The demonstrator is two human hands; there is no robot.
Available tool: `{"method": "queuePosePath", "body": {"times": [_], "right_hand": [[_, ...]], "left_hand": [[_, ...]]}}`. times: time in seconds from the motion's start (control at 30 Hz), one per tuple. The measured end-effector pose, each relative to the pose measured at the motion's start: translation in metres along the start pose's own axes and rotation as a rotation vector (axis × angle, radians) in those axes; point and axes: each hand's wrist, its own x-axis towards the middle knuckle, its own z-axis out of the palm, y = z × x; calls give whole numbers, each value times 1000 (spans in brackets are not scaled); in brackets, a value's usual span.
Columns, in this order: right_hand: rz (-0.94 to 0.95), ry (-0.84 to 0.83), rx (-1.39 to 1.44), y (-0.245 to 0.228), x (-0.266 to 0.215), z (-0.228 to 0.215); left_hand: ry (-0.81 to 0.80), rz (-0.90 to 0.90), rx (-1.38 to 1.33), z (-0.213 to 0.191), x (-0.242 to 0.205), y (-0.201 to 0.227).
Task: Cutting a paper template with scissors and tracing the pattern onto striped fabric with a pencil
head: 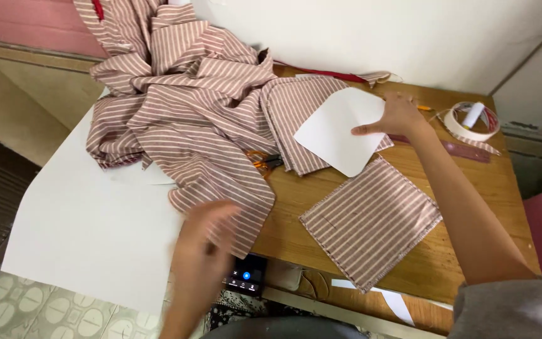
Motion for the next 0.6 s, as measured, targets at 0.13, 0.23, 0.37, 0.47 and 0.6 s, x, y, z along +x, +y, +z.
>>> {"method": "queuePosePath", "body": {"times": [0.13,0.23,0.37,0.47,0.6], "right_hand": [[11,219,273,27,14,11],[12,259,570,25,-33,-18],[0,208,982,12,-155,-62],[-63,235,1064,7,-233,-41],[-174,200,1163,6,-272,37]], "left_hand": [[-434,337,47,65,-12,7],[-511,226,67,81,-10,3],[-405,39,-170,88,5,5],[-495,-362,-488,78,18,25],[-711,-523,-676,68,18,20]]}}
